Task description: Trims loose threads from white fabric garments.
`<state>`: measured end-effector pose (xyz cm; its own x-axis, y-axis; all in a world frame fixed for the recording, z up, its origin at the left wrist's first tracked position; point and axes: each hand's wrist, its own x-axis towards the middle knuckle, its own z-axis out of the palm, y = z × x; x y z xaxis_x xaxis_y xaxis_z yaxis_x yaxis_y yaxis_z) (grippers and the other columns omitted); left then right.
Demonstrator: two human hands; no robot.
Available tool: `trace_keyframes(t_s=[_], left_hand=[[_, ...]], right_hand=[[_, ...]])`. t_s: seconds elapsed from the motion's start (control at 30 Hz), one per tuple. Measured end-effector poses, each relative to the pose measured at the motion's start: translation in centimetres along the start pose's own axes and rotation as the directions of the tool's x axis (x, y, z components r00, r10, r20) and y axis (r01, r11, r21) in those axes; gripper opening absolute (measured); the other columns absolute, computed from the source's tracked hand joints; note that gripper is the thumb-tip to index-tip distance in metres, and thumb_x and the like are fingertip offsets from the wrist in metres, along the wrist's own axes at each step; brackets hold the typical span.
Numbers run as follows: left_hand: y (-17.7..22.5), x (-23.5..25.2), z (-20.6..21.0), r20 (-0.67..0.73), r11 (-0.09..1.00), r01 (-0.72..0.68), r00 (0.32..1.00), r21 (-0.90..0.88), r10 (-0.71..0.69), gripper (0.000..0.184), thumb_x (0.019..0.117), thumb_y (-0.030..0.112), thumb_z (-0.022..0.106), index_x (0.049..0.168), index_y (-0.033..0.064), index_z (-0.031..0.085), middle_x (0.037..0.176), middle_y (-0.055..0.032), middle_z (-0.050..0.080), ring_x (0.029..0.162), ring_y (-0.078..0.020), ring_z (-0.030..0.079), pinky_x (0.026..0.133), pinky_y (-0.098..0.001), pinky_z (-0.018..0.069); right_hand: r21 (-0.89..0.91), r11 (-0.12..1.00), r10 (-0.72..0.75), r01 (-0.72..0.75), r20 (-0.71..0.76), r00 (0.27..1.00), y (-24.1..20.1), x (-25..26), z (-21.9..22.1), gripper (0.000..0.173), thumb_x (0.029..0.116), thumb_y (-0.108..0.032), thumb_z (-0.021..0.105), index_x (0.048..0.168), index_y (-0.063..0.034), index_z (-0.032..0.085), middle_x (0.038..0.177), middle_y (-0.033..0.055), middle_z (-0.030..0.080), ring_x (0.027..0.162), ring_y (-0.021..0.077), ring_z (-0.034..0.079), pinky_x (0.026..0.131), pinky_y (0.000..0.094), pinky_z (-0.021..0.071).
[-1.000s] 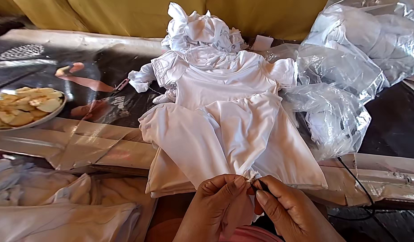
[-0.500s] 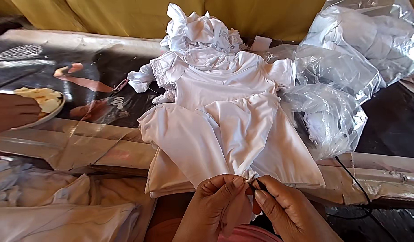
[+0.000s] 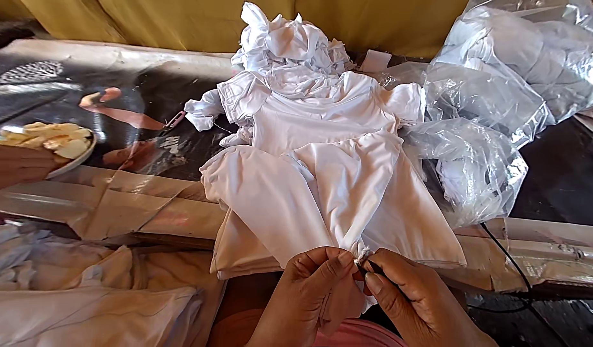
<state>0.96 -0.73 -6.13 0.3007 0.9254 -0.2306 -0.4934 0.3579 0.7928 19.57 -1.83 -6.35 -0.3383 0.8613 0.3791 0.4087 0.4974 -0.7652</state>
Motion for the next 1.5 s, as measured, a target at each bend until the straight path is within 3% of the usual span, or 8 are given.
trace_keyframes(t_s=[0.3,0.47,0.63,0.83,1.03,1.13,1.23,1.5], left_hand=[[0.0,-0.1,0.1,-0.026,0.996,-0.055,0.998,0.065,0.057,0.015,0.0957,0.010,0.064,0.087,0.0093,0.076,0.073,0.0007,0.070,0.062,-0.0017,0.065,0.059,-0.0175,0.0546],[-0.1,-0.4,0.1,0.053,0.969,-0.196,0.980,0.148,0.190,0.012,0.0970,0.010,0.065,0.091,0.0097,0.076,0.077,0.0042,0.071,0.065,0.0012,0.064,0.061,-0.0157,0.0541],[-1.1,-0.1,-1.1,0.262,0.632,-0.550,0.829,0.546,0.495,0.013,0.0945,0.016,0.070,0.101,0.0046,0.072,0.093,0.0022,0.066,0.078,0.0028,0.059,0.065,-0.0109,0.0496],[-0.8,-0.2,-1.2,0.226,0.561,-0.553,0.806,0.616,0.547,0.011,0.0886,0.011,0.067,0.096,0.0060,0.073,0.090,0.0032,0.066,0.077,0.0047,0.060,0.065,-0.0090,0.0505],[-0.8,-0.6,-0.3,0.233,0.499,-0.566,0.781,0.656,0.580,0.010,0.0873,0.007,0.067,0.094,0.0021,0.073,0.091,-0.0005,0.065,0.078,0.0046,0.059,0.066,-0.0076,0.0505],[-0.9,-0.3,-0.5,0.247,0.466,-0.565,0.776,0.681,0.580,0.010,0.0895,0.011,0.068,0.094,0.0049,0.074,0.089,0.0016,0.065,0.077,0.0058,0.058,0.064,-0.0063,0.0482],[-0.9,0.0,-1.0,0.265,0.513,-0.566,0.796,0.645,0.545,0.014,0.0960,0.016,0.067,0.098,0.0046,0.076,0.089,0.0023,0.066,0.076,0.0054,0.057,0.063,-0.0070,0.0474],[-1.0,0.1,-1.4,0.257,0.616,-0.532,0.838,0.581,0.482,0.017,0.0986,0.018,0.065,0.097,0.0048,0.075,0.089,0.0032,0.066,0.077,0.0032,0.060,0.065,-0.0100,0.0500]], right_hand=[[-0.051,0.996,-0.069,0.068,-0.007,0.998,0.8,0.2,0.1,0.038,0.1103,-0.035,0.043,0.101,-0.0053,0.064,0.083,0.0037,0.058,0.072,0.0023,0.056,0.063,0.0139,0.0469],[0.056,0.989,-0.136,0.135,0.007,0.991,1.9,0.1,-0.5,0.037,0.1084,-0.037,0.047,0.105,-0.0056,0.066,0.087,0.0046,0.058,0.081,0.0032,0.058,0.071,0.0141,0.0485],[0.123,0.990,-0.069,0.069,0.001,0.998,1.8,0.2,-0.7,0.038,0.1085,-0.036,0.047,0.099,-0.0041,0.064,0.084,0.0019,0.057,0.074,-0.0017,0.055,0.066,0.0100,0.0468],[0.150,0.975,-0.168,0.162,0.029,0.985,2.3,0.2,-0.5,0.034,0.1075,-0.034,0.049,0.099,-0.0056,0.064,0.089,0.0045,0.057,0.086,0.0037,0.057,0.079,0.0148,0.0476],[0.270,0.947,-0.208,0.176,0.094,0.974,2.7,0.1,-1.3,0.031,0.1072,-0.030,0.050,0.100,-0.0029,0.063,0.093,0.0060,0.056,0.088,0.0025,0.058,0.079,0.0123,0.0497],[0.245,0.966,-0.109,0.086,0.080,0.991,2.3,-0.1,-1.2,0.035,0.1084,-0.033,0.046,0.102,-0.0033,0.064,0.090,0.0034,0.058,0.079,-0.0004,0.060,0.070,0.0112,0.0523],[0.216,0.976,-0.033,0.015,0.079,0.996,2.0,-0.2,-1.1,0.035,0.1101,-0.033,0.044,0.103,-0.0036,0.063,0.087,0.0017,0.060,0.070,-0.0027,0.057,0.062,0.0100,0.0494],[0.141,0.990,-0.017,0.005,0.079,0.997,1.6,-0.1,-1.0,0.035,0.1098,-0.033,0.045,0.102,-0.0032,0.063,0.087,0.0028,0.061,0.069,-0.0022,0.057,0.061,0.0102,0.0488]])
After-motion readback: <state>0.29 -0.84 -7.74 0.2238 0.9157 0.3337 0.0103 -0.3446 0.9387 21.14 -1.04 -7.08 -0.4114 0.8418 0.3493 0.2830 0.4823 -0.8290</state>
